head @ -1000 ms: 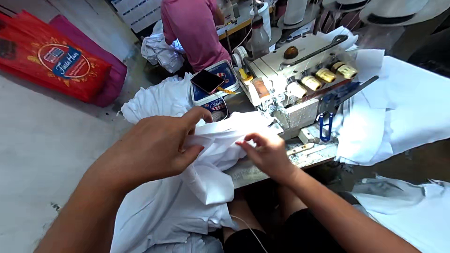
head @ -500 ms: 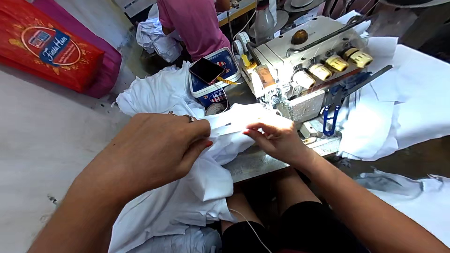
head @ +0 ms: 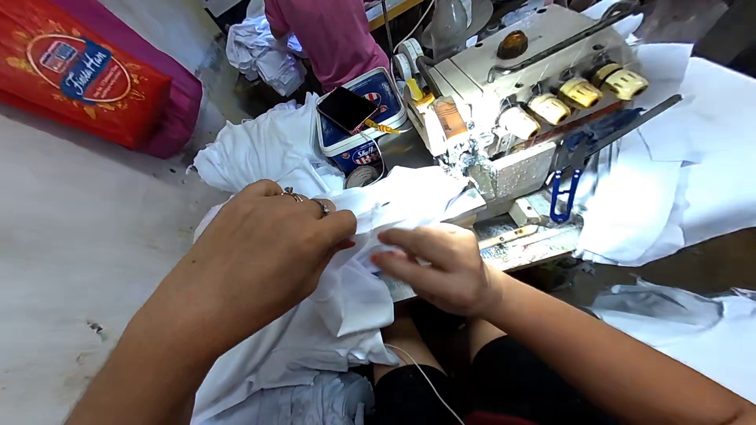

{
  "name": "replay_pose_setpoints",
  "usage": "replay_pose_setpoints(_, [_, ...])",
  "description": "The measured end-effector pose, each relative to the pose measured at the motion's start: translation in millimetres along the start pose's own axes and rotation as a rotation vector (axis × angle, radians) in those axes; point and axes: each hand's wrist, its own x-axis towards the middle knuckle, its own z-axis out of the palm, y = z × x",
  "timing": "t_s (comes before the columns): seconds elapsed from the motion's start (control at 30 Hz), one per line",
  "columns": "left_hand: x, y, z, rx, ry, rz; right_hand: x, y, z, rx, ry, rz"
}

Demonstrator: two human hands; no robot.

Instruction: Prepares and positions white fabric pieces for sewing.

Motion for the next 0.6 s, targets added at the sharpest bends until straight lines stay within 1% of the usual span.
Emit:
replay_pose_setpoints(0.1, [-2, 4, 2, -0.007, 0.015, 0.012, -4, 9, -3, 0.040, 0.005, 0.179])
replay_pose_setpoints(0.2, [-3, 5, 3, -0.005, 0.031, 0.010, -7, 16, -8, 0.036, -0.071, 0.292])
replay_pose_setpoints(0.27, [-5, 5, 4, -0.017, 0.042, -0.008, -12, 22, -11, -0.001, -0.128, 0.335])
replay_pose_setpoints(0.37, [-7, 7, 5, -0.040, 0.071, -0.030, -18, 30, -15, -0.014, -0.148, 0.375])
replay_pose_setpoints(0.6, [-8, 4, 3, -0.017, 0.168, -0.052, -20, 35, -19, 0.035, -0.097, 0.514])
